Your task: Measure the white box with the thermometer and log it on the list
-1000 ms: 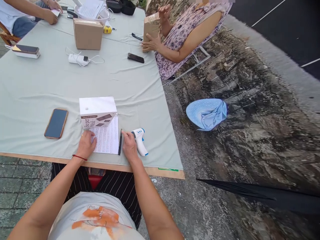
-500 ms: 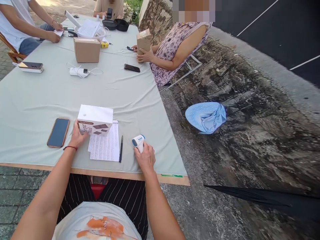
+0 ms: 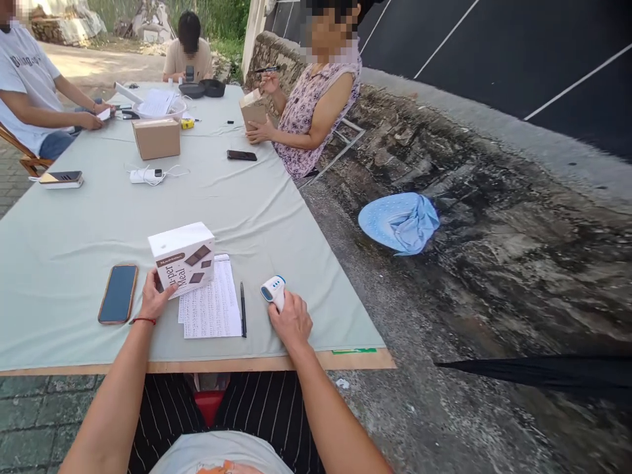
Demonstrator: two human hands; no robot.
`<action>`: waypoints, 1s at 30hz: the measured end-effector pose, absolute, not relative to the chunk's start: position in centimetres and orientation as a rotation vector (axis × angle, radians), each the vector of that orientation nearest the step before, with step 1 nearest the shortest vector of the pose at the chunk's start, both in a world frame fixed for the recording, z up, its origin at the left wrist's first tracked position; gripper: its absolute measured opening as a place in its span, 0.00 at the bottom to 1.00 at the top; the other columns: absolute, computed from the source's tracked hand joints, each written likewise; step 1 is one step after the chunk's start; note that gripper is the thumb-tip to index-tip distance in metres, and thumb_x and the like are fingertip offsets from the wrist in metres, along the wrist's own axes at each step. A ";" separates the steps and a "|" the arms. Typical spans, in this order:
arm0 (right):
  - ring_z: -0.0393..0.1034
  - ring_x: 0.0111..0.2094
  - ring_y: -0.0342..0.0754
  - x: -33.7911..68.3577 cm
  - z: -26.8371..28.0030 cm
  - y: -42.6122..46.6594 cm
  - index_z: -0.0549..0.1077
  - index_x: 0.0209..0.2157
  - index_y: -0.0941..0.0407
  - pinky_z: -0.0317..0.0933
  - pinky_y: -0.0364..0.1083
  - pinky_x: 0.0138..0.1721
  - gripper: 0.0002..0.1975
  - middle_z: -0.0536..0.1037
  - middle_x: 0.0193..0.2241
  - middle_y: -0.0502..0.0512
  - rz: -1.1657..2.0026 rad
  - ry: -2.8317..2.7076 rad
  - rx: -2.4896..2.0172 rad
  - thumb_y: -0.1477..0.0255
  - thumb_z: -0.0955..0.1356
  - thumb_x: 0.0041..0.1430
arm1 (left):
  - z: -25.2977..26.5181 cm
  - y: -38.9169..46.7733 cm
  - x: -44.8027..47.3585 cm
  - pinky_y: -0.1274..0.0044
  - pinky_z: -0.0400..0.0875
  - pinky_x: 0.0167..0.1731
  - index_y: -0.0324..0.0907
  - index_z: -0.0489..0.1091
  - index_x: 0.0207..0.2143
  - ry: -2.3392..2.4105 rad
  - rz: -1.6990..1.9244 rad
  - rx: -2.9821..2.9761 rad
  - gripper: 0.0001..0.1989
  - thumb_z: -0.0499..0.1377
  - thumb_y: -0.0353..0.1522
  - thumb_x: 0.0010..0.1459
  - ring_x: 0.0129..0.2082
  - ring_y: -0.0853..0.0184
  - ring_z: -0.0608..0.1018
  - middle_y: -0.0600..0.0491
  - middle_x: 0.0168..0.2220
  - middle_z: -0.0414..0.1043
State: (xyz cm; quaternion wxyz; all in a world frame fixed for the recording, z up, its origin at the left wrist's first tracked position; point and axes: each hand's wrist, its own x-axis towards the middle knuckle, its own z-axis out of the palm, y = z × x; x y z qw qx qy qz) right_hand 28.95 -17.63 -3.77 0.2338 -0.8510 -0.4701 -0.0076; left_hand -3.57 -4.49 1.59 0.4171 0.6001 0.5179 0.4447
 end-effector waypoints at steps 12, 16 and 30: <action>0.64 0.51 0.58 29.8 -1.2 -16.8 0.68 0.53 0.61 0.60 0.50 0.46 0.24 0.70 0.49 0.67 0.220 -1.282 -2.463 0.71 0.66 0.54 | 1.4 -4.0 -3.6 0.68 0.72 0.44 0.37 0.69 0.46 1.146 1.185 1.360 0.34 0.67 0.52 0.44 0.45 0.56 0.78 0.43 0.45 0.76; 0.67 0.47 0.56 30.5 -0.1 -15.7 0.73 0.48 0.59 0.61 0.50 0.46 0.22 0.73 0.46 0.64 0.553 -1.183 -2.288 0.70 0.68 0.50 | 2.1 -4.6 -3.0 0.67 0.70 0.49 0.40 0.70 0.49 1.159 1.204 1.516 0.31 0.61 0.53 0.52 0.48 0.56 0.76 0.44 0.48 0.76; 0.60 0.24 0.43 15.0 4.7 -16.2 0.75 0.30 0.56 0.55 0.44 0.28 0.15 0.69 0.21 0.47 1.235 -0.759 -1.145 0.59 0.71 0.46 | 0.8 -4.6 -2.7 0.63 0.65 0.54 0.42 0.67 0.56 1.229 1.248 1.709 0.32 0.55 0.54 0.58 0.52 0.55 0.73 0.43 0.52 0.72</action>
